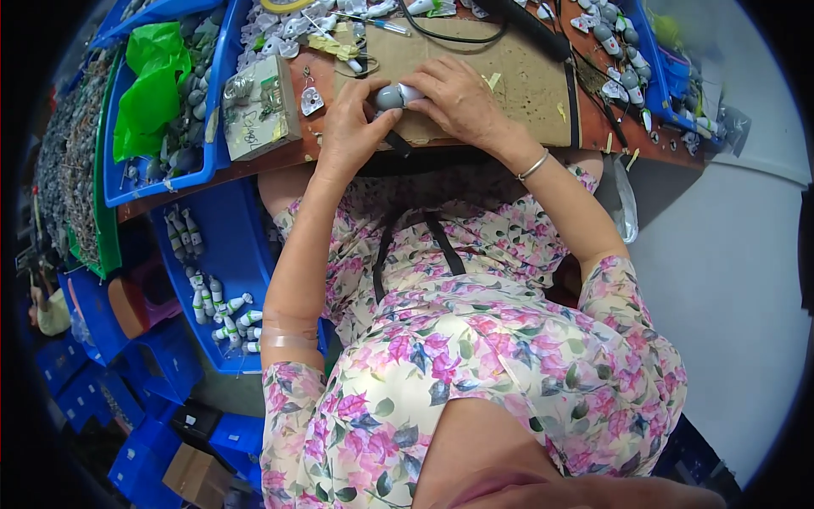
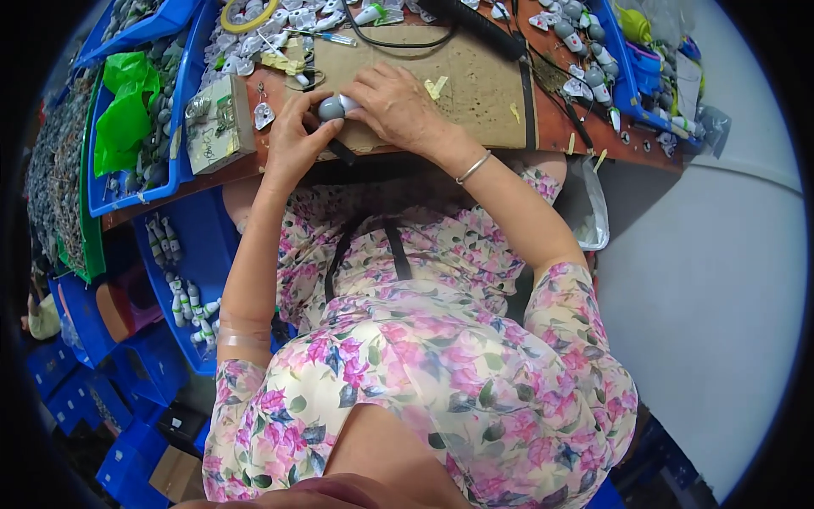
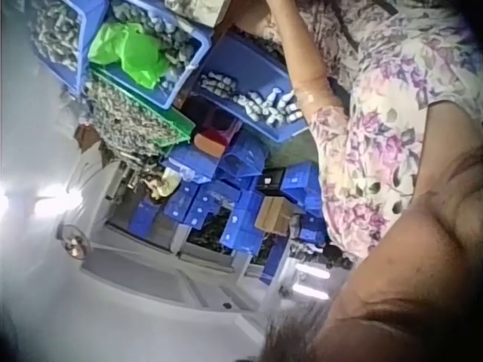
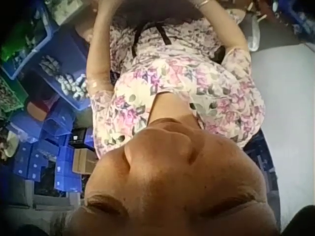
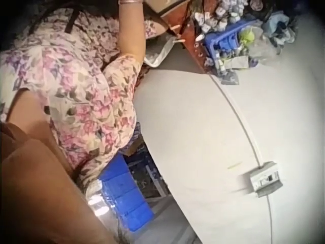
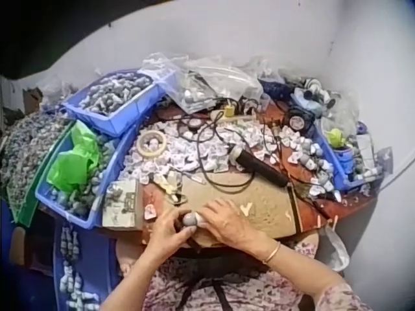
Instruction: Assemble small plastic toy components using an electric screwdriver at a factory workbench.
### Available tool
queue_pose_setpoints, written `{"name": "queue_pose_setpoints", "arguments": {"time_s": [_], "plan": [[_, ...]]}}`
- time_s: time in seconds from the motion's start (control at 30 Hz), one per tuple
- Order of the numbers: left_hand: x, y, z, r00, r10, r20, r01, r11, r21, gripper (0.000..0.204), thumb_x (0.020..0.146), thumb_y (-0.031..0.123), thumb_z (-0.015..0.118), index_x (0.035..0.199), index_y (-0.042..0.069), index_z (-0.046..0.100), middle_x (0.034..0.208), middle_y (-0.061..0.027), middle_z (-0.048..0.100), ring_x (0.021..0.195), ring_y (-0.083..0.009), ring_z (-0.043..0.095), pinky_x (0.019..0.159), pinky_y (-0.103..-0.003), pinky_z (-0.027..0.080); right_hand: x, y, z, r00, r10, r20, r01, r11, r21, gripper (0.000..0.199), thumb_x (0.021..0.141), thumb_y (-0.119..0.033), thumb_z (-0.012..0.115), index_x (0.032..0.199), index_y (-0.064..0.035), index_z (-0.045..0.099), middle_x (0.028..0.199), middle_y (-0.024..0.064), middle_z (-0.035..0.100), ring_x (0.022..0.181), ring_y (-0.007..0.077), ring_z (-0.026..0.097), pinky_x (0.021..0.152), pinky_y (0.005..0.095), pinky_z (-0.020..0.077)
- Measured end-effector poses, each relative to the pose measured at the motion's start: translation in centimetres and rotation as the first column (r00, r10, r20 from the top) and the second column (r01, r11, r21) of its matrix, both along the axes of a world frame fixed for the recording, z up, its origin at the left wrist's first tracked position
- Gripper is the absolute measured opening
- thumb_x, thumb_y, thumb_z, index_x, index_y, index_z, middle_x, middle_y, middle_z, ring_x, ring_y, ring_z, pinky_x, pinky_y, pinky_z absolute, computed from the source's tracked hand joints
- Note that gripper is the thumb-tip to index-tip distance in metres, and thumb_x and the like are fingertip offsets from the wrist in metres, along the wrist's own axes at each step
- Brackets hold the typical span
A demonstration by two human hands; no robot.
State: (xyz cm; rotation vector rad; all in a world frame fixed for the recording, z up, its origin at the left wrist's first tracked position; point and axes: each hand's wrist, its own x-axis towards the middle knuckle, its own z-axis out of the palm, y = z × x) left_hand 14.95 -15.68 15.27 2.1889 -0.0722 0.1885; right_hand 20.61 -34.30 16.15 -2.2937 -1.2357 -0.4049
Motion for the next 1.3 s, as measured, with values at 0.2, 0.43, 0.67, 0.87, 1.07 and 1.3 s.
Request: {"name": "queue_pose_setpoints", "arguments": {"time_s": [0.2, 0.43, 0.67, 0.87, 1.07, 1.3], "plan": [[0.0, -0.1, -0.4, 0.999, -0.004, 0.049, 0.003, 1.0, 0.018, 0.036, 0.073, 0.016, 0.071, 0.106, 0.004, 0.06, 0.088, -0.0099, 0.056, 0.072, -0.0216, 0.056, 0.066, -0.032, 0.047, 0.1, 1.1, 1.7, 0.987, 0.035, 0.154, 0.003, 0.97, -0.244, 0.017, 0.076, -0.015, 0.065, 0.087, -0.0046, 0.057, 0.083, 0.0073, 0.056, 0.085, 0.0247, 0.057, 0.074, 0.0348, 0.0471], [0.0, -0.3, -0.9, 0.991, -0.03, 0.132, 0.026, 0.999, 0.031, 0.033, 0.073, 0.015, 0.07, 0.102, 0.004, 0.06, 0.09, -0.0119, 0.055, 0.083, -0.0283, 0.055, 0.074, -0.035, 0.046, 1.7, 1.1, 1.8, 0.99, 0.13, 0.057, -0.102, 0.929, -0.357, 0.017, 0.075, -0.016, 0.065, 0.088, -0.0059, 0.058, 0.083, 0.0072, 0.057, 0.081, 0.0265, 0.058, 0.067, 0.0362, 0.0488], [-0.1, 0.0, -1.2, 0.966, -0.131, 0.221, 0.121, 0.991, 0.058, 0.039, 0.074, 0.015, 0.07, 0.109, 0.003, 0.056, 0.094, -0.0116, 0.056, 0.086, -0.0275, 0.055, 0.075, -0.034, 0.046, 1.7, -1.1, 0.1, 0.984, -0.044, -0.171, 0.014, 0.984, -0.176, 0.026, 0.077, -0.025, 0.067, 0.092, -0.0063, 0.057, 0.088, 0.0114, 0.055, 0.085, 0.0324, 0.056, 0.07, 0.0403, 0.0474], [0.3, 0.1, 0.4, 0.979, -0.199, -0.04, 0.196, 0.978, -0.072, 0.043, 0.086, 0.028, 0.062, 0.117, 0.001, 0.052, 0.1, -0.0152, 0.062, 0.067, -0.0245, 0.057, 0.065, -0.034, 0.047, 0.0, -1.5, 0.5, 0.989, 0.052, 0.139, -0.044, 0.997, -0.06, 0.04, 0.075, -0.035, 0.068, 0.101, -0.0077, 0.053, 0.101, 0.0094, 0.054, 0.098, 0.0299, 0.053, 0.085, 0.04, 0.0434], [1.6, -1.1, 1.5, 0.956, -0.253, 0.149, 0.221, 0.954, 0.203, 0.028, 0.084, 0.024, 0.062, 0.103, 0.004, 0.059, 0.092, -0.0153, 0.057, 0.092, -0.0335, 0.05, 0.082, -0.041, 0.039, 4.3, -4.2, 1.4, 0.975, -0.09, 0.202, 0.025, 0.953, 0.3, 0.039, 0.076, -0.031, 0.069, 0.103, -0.0073, 0.056, 0.098, 0.0108, 0.056, 0.096, 0.0293, 0.054, 0.085, 0.0409, 0.0431], [1.7, -2.4, 0.0, 0.895, -0.315, 0.317, 0.146, 0.876, 0.459, 0.037, 0.072, 0.015, 0.07, 0.107, 0.007, 0.058, 0.097, -0.0104, 0.055, 0.094, -0.0316, 0.049, 0.083, -0.041, 0.039, 12.5, -9.4, -1.7, 0.846, -0.457, 0.274, 0.47, 0.883, 0.023, 0.046, 0.08, -0.037, 0.067, 0.114, -0.0096, 0.053, 0.099, 0.0123, 0.059, 0.096, 0.0308, 0.057, 0.081, 0.0414, 0.0467]]}}
